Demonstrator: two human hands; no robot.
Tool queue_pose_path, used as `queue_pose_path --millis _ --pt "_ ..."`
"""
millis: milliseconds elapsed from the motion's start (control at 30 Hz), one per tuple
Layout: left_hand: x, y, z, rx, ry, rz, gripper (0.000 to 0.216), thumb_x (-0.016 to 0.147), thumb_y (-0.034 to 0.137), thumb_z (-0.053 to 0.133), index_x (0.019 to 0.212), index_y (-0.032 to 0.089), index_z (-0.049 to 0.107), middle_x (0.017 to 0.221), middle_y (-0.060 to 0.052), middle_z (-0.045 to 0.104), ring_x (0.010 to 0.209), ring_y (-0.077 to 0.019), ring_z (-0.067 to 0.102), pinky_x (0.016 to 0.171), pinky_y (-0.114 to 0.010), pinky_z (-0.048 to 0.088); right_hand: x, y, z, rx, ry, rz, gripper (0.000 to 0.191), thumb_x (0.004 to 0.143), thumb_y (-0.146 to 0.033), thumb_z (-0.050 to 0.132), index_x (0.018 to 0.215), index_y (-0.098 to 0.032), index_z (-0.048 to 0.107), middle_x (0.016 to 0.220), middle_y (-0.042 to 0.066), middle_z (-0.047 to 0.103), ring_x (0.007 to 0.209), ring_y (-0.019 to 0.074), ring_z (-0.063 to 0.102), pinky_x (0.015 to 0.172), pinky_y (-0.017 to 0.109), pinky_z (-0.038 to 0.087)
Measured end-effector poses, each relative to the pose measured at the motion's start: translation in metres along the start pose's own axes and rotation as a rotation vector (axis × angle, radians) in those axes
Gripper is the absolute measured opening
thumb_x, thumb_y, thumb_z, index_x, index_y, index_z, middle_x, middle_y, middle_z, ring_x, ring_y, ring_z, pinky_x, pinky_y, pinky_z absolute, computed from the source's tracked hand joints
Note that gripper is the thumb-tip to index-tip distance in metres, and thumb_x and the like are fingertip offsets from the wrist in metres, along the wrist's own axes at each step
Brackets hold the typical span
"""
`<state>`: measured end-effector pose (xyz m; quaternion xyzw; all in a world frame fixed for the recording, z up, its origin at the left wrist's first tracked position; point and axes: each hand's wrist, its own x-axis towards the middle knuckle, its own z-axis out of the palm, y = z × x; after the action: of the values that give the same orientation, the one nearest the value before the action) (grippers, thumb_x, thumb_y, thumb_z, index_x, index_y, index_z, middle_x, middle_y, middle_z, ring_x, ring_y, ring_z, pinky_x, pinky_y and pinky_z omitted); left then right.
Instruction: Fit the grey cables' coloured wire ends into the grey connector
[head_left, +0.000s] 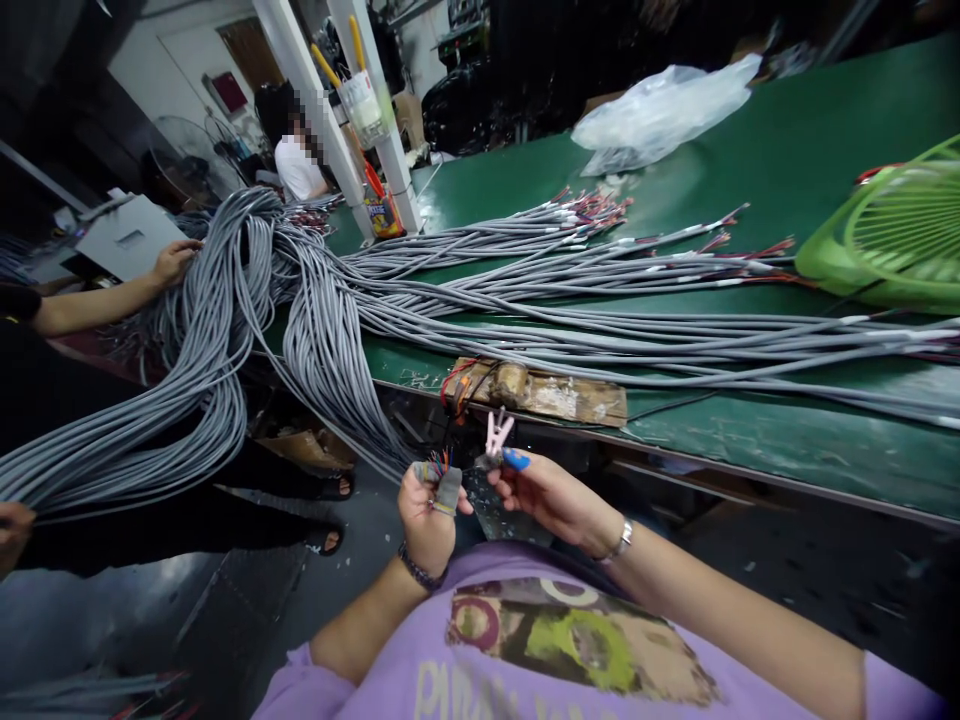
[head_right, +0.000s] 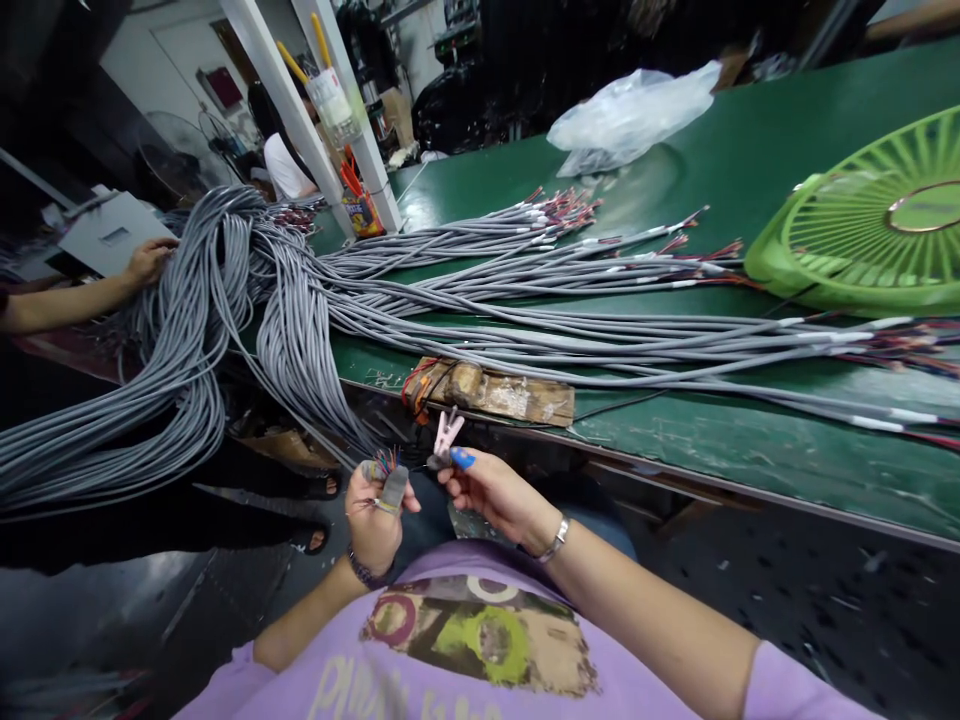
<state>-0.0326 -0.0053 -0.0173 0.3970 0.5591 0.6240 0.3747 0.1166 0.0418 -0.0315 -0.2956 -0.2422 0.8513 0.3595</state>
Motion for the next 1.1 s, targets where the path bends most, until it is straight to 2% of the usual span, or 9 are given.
queue_pose_path --millis 200,267,400,467,567,667,767,867,1100 --pt "-0.006 0.002 0.001 0.036 -0.114 -0.019 0.027 0.074 0.039 0.067 0.076 0.017 0.053 0.058 0.001 0.063 0.044 -0.0096 0.058 0.045 -0.019 0.045 -0.004 -0.001 0.017 -0.293 0.016 -0.132 0.031 0.066 -0.039 0.074 0.059 -0.015 0.056 0.048 -0.004 0.051 0.045 0.0060 0.039 0.046 0.021 0.029" --pt "-0.007 0.004 0.001 0.000 -0.202 -0.053 0.027 0.074 0.040 0.066 0.080 0.016 0.056 0.062 -0.001 0.066 0.044 -0.0103 0.058 0.045 -0.021 0.046 -0.003 0.000 0.017 -0.255 0.008 -0.119 0.031 0.067 -0.038 0.073 0.057 -0.015 0.056 0.049 -0.004 0.051 0.045 0.0061 0.039 0.046 0.021 0.028" --pt "-0.008 0.010 -0.003 -0.039 -0.462 -0.138 0.026 0.072 0.040 0.068 0.081 0.015 0.064 0.070 -0.006 0.070 0.047 -0.0134 0.061 0.047 -0.025 0.048 0.001 0.002 0.009 -0.105 -0.020 -0.041 0.026 0.069 -0.032 0.070 0.056 -0.016 0.054 0.046 -0.003 0.051 0.043 0.0076 0.041 0.045 0.022 0.029" --pt "-0.008 0.015 -0.006 0.005 -0.507 -0.079 0.023 0.073 0.039 0.067 0.078 0.016 0.068 0.072 -0.008 0.071 0.051 -0.0155 0.063 0.051 -0.028 0.050 0.004 0.000 0.003 -0.021 0.049 -0.050 0.022 0.070 -0.029 0.069 0.058 -0.017 0.055 0.047 -0.003 0.051 0.043 0.0078 0.041 0.044 0.021 0.031" --pt "-0.006 0.022 -0.011 0.132 -0.472 0.124 0.017 0.075 0.033 0.065 0.081 0.018 0.071 0.075 -0.009 0.072 0.057 -0.0176 0.065 0.058 -0.029 0.052 0.008 -0.009 -0.002 0.118 0.131 -0.044 0.022 0.074 -0.038 0.064 0.066 -0.018 0.060 0.058 0.000 0.058 0.049 0.0093 0.047 0.048 0.022 0.038" --pt "-0.004 0.023 -0.009 0.194 -0.428 0.242 0.015 0.074 0.027 0.066 0.086 0.020 0.071 0.077 -0.008 0.072 0.061 -0.0182 0.066 0.061 -0.030 0.052 0.013 -0.019 0.001 0.097 0.050 -0.064 0.034 0.074 -0.051 0.062 0.074 -0.017 0.064 0.071 0.004 0.063 0.060 0.0115 0.054 0.055 0.023 0.043" --pt "-0.001 0.018 -0.002 0.208 -0.378 0.261 0.015 0.075 0.025 0.066 0.089 0.021 0.070 0.078 -0.008 0.072 0.063 -0.0186 0.067 0.064 -0.031 0.053 0.018 -0.023 0.007 0.025 0.008 -0.146 0.037 0.070 -0.053 0.067 0.076 -0.016 0.066 0.068 0.003 0.062 0.061 0.0112 0.054 0.056 0.022 0.043" --pt "0.000 0.013 0.005 0.225 -0.344 0.285 0.014 0.075 0.023 0.065 0.088 0.021 0.070 0.073 -0.007 0.072 0.064 -0.0188 0.067 0.065 -0.031 0.054 0.023 -0.022 0.011 0.081 0.004 -0.140 0.034 0.069 -0.049 0.070 0.077 -0.016 0.067 0.067 0.002 0.062 0.059 0.0108 0.054 0.056 0.023 0.043" --pt "0.000 0.002 0.007 0.252 -0.361 0.316 0.014 0.077 0.019 0.061 0.090 0.018 0.067 0.074 -0.007 0.072 0.068 -0.0193 0.067 0.068 -0.032 0.053 0.030 -0.018 0.016 0.209 0.087 -0.148 0.030 0.064 -0.043 0.076 0.072 -0.015 0.067 0.062 0.000 0.062 0.055 0.0088 0.053 0.052 0.020 0.042"
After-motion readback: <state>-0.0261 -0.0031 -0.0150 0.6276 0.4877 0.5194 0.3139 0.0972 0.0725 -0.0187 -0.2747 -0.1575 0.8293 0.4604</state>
